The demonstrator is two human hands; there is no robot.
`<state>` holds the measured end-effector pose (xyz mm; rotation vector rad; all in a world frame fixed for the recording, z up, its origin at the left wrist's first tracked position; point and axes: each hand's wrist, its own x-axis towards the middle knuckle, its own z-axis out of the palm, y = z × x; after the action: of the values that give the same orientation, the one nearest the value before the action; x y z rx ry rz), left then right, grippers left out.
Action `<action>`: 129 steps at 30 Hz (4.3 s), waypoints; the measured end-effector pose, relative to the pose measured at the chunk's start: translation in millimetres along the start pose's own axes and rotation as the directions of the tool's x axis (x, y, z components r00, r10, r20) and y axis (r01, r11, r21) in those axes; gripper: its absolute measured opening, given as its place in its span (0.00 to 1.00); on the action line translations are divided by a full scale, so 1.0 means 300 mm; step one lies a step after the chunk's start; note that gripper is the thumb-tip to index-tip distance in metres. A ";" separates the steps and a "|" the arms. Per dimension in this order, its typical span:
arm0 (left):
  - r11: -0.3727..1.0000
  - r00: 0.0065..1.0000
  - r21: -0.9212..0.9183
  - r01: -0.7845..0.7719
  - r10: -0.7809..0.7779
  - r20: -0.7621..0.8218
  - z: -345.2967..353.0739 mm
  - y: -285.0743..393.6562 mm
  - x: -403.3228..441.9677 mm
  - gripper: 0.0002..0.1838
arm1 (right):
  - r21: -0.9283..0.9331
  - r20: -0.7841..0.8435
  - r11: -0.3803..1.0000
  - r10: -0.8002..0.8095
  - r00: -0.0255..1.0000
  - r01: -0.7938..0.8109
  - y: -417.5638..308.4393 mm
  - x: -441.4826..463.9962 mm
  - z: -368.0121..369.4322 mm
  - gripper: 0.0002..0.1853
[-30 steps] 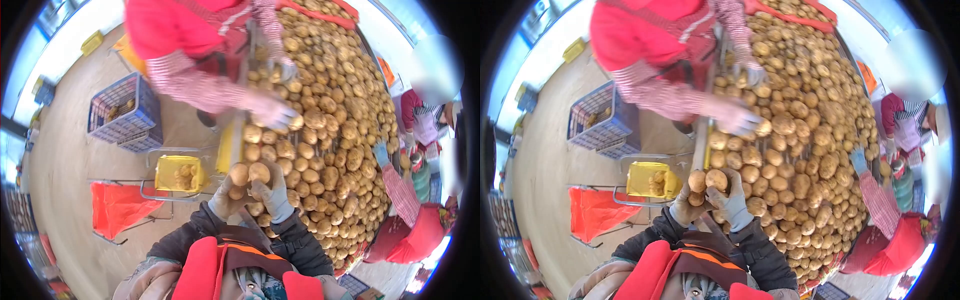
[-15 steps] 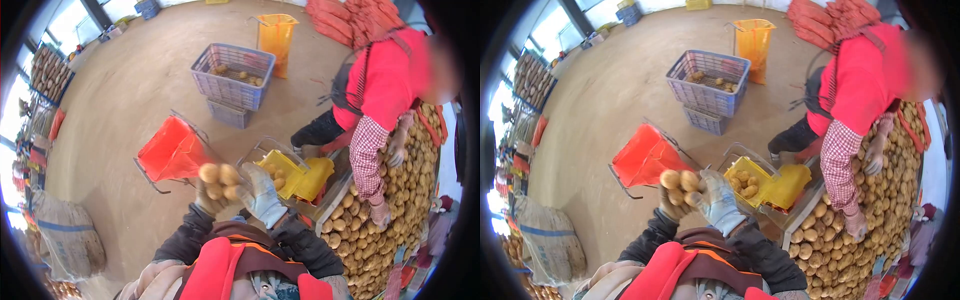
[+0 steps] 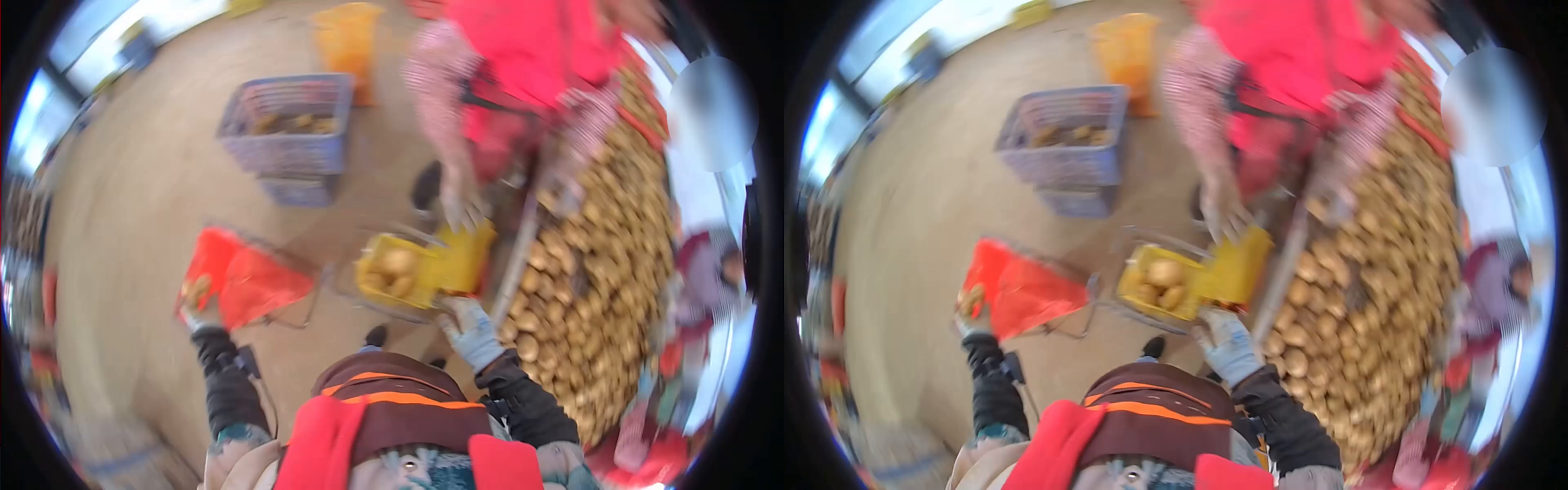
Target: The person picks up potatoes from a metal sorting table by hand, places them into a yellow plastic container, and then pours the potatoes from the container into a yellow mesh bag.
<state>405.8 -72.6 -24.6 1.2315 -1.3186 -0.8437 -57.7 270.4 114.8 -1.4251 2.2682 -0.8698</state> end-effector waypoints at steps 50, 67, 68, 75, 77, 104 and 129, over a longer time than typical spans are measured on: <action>0.703 -0.240 0.383 0.600 -0.298 0.924 1.372 0.970 -1.305 0.21 | -0.374 -0.160 0.663 0.643 0.749 -0.649 0.732 -0.290 -0.579 0.24; 0.963 0.081 0.257 0.080 -0.263 0.961 1.526 0.907 -1.095 0.14 | -0.391 -0.087 0.825 0.408 0.909 -0.408 0.676 0.145 -0.470 0.16; 0.962 0.085 0.262 0.078 -0.268 0.960 1.557 0.943 -1.088 0.14 | -0.374 -0.070 0.752 0.561 0.825 -0.543 0.676 0.175 -0.459 0.19; 0.208 -0.203 -0.201 -0.957 0.009 0.979 1.737 1.002 -1.220 0.11 | 0.359 -0.148 0.758 0.622 0.769 -0.544 0.668 0.045 -0.598 0.25; 0.123 -0.156 -0.127 -0.984 -0.259 0.953 1.784 1.015 -1.244 0.12 | 0.947 -0.019 0.274 0.573 0.820 -0.169 0.715 -0.105 -0.639 0.23; -0.049 -0.018 0.017 0.999 -0.013 1.000 0.906 0.708 -0.772 0.37 | 0.011 -0.246 0.983 -0.177 0.953 0.185 -0.063 -0.087 -0.196 0.24; 0.756 0.460 -0.125 -0.643 0.511 0.726 1.336 0.654 -0.463 0.29 | -0.169 -0.760 0.739 0.324 0.564 -0.652 0.187 -0.803 -0.182 0.19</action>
<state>-39.5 34.4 68.3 0.4163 -2.3440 -0.7238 -19.3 520.8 109.0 -0.4417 3.3817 -0.7948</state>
